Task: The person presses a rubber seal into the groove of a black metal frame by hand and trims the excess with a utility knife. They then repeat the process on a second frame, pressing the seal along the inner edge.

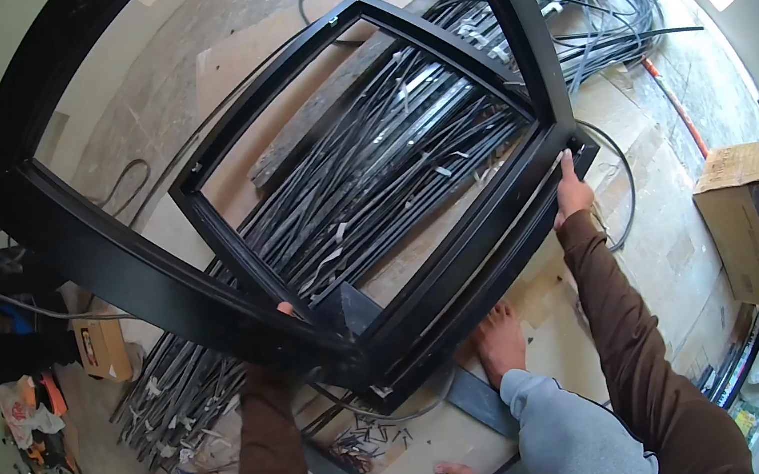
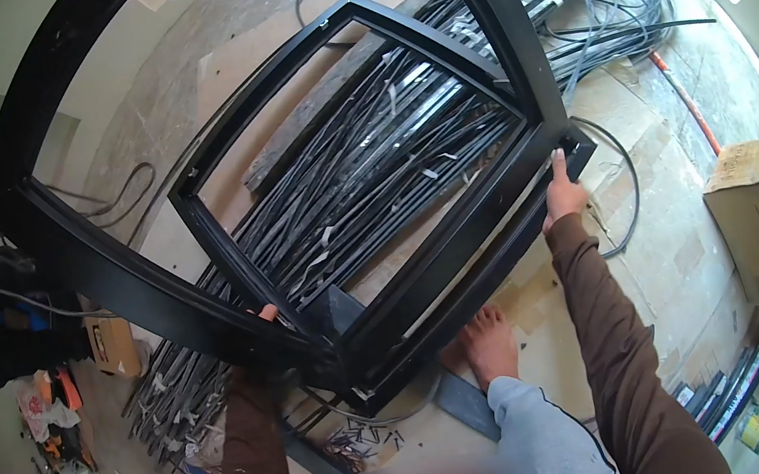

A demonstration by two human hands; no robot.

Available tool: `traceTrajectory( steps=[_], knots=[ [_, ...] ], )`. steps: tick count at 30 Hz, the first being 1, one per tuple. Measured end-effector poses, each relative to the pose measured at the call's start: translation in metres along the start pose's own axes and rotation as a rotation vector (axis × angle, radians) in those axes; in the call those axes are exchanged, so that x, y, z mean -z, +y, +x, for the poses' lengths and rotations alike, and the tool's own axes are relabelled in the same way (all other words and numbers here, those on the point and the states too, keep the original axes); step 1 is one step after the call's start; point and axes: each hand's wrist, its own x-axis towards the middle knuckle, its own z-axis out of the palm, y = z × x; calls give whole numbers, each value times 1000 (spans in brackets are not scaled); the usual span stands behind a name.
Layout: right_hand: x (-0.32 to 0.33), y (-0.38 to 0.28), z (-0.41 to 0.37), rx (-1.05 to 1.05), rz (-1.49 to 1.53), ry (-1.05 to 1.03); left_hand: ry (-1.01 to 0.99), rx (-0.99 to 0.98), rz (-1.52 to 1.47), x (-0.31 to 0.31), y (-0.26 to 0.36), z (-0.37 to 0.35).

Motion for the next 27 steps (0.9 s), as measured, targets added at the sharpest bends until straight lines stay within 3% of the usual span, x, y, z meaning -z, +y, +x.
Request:
traceTrajectory(
  steps=[8, 13, 14, 18, 19, 22, 24, 25, 27],
  knots=[
    [-75, -37, 93, 76, -107, -310, 46, 444, -582, -60, 73, -63],
    [-127, -74, 87, 74, -237, -293, 131, 570, -969, -103, 81, -73],
    [-134, -77, 103, 108, -406, -277, 155, 587, -1086, -110, 79, -73],
    [-120, -85, 95, -69, -280, -652, 265, 604, -1540, -138, 69, -82],
    [-111, -86, 76, -10, -247, -725, 272, 591, -1539, -142, 69, -79],
    [-66, -73, 1, 34, -333, -805, 207, 563, -822, -113, 81, -52],
    [-20, -45, -66, -62, -285, -800, 204, 715, -617, -62, 95, -21],
    [3, -26, -100, -144, -260, -789, 223, 816, -582, -36, 112, -1],
    [33, 11, -161, -328, -197, -778, 444, 809, -679, -48, 94, 11]
  ],
)
